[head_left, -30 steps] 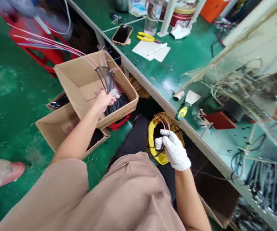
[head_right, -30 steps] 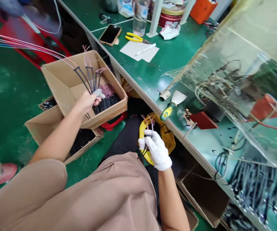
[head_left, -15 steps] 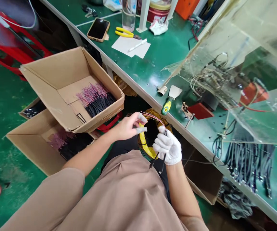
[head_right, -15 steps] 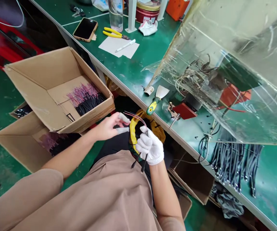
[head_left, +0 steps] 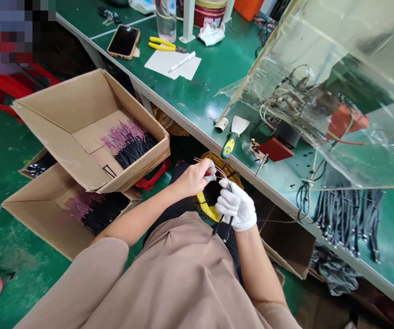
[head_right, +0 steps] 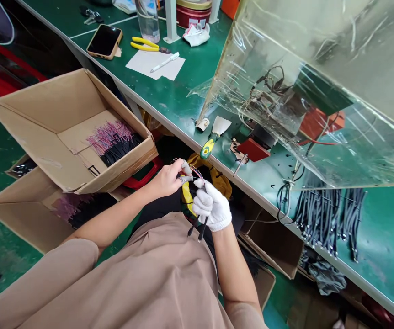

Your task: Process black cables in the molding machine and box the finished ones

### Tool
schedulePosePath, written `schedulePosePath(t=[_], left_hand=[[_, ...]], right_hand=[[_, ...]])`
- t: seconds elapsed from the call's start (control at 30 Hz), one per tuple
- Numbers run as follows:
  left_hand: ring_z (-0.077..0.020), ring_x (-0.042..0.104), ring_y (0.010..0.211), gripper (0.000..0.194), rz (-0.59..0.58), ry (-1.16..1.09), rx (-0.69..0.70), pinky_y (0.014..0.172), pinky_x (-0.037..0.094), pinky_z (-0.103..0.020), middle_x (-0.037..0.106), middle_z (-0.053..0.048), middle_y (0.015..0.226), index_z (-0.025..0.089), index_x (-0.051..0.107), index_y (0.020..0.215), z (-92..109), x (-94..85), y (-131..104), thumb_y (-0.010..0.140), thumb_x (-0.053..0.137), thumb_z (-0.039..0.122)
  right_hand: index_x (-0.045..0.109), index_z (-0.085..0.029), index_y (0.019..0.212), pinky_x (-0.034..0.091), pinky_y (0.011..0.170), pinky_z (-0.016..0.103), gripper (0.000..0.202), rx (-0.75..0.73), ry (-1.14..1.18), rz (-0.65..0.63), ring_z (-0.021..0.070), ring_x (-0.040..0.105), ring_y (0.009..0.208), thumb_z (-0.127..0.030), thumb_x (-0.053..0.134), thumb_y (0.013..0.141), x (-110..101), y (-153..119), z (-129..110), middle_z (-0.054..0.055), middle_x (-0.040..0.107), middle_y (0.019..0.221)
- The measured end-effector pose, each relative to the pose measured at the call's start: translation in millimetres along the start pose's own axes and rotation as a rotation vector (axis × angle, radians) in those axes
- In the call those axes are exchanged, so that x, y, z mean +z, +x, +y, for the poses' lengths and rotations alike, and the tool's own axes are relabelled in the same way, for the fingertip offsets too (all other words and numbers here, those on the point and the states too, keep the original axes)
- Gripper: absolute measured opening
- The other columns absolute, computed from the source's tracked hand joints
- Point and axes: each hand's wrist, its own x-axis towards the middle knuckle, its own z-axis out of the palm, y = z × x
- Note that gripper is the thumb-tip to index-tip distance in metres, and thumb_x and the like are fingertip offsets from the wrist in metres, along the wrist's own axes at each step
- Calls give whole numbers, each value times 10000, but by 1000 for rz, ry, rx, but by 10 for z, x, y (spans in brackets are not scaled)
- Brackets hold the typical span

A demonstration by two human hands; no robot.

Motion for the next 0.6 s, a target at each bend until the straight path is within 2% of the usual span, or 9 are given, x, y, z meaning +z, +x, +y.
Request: schedulePosePath(t=[0.13, 0.3, 0.47, 0.6], left_hand=[[-183, 712, 948, 215, -73, -38, 47, 857, 547, -301, 733, -52, 987, 208, 472, 947, -17, -62, -19, 806, 549, 65], [-190, 703, 1079, 278, -171, -133, 72, 951, 532, -322, 750, -74, 1118, 210, 451, 1007, 11, -123, 10, 805, 527, 36], [-186, 712, 1052, 325, -228, -25, 124, 890, 525, -285, 768, -61, 1057, 203, 466, 1009, 38, -152, 12, 793, 456, -39], [-204, 713, 920, 307, -207, 226, 181, 811, 512, -291, 747, -63, 918, 186, 525, 937, 32, -124, 4, 768, 435, -55]], right_hand=[[572, -197, 968, 99, 338, 191, 292, -4, -90, 31, 64, 49, 417, -430, 679, 831, 2, 10, -13, -130, 228, 487], [558, -191, 957, 118, 324, 174, 321, 35, -116, -8, 42, 101, 374, -443, 710, 831, -4, 18, 17, -136, 270, 468], [551, -188, 951, 142, 320, 162, 317, 94, -140, -15, 32, 144, 350, -431, 716, 831, -7, 7, 31, -127, 338, 451], [551, -185, 956, 142, 321, 159, 308, 119, -153, -15, 34, 155, 353, -420, 710, 836, -7, -1, 35, -124, 348, 455]])
